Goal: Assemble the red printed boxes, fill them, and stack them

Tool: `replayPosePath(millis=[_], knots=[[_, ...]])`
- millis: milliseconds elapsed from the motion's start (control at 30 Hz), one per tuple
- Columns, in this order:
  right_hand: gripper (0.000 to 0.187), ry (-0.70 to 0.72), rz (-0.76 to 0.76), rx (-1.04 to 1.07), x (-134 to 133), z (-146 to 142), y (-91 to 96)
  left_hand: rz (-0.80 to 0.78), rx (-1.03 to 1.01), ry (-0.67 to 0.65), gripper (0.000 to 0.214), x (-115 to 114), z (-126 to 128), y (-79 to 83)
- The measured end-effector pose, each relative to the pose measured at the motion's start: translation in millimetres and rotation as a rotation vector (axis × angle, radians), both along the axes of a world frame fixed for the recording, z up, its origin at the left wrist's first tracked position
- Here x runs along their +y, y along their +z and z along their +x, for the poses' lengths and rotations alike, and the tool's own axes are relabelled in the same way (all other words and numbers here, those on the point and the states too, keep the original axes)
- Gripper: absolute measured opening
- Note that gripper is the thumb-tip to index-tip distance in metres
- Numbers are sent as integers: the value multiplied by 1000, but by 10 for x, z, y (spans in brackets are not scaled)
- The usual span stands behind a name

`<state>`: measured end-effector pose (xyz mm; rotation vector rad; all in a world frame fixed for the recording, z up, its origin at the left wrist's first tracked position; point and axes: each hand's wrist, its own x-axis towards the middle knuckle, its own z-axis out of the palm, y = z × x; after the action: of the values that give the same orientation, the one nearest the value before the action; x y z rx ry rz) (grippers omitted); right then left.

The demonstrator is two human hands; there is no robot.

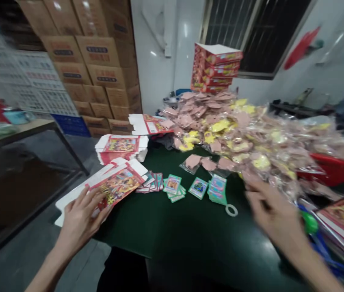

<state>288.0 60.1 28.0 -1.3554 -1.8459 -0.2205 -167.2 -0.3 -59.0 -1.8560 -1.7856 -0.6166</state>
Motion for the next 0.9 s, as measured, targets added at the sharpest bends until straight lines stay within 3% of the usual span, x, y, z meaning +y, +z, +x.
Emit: replayPosePath(millis=[67,133,233,333,400,500,633,767,833,900], knots=[[20,319,-166,49,280,-942,-147,-63,12,27,29,-31,-29,-89],[28,453,-381,-23,448,-1849,-236,-84,9,37,30,-55,-27,-167],[31,410,-532,-138,559,-2876,-312,-36,9,63,30,-75,7,-254],[42,325,-562,-137,592,-3388,-381,11,16,62,30,-77,41,-325],[41,290,-550,-97,613,-3492,-396,32,9,60,30,-80,46,-367],[34,264,-533,11,660,-3420,-313,65,-28,17,30,-119,29,-363],[26,304,-531,175,645,-3081,-76,169,-165,-137,39,-251,83,-64],[13,450,-560,268,377,-2612,85,291,-193,-95,59,-325,407,344],[14,606,-599,331,180,-2384,108,251,-172,-126,64,-291,657,392],[15,749,-608,425,-2,-2174,113,231,-204,-191,72,-235,927,310]])
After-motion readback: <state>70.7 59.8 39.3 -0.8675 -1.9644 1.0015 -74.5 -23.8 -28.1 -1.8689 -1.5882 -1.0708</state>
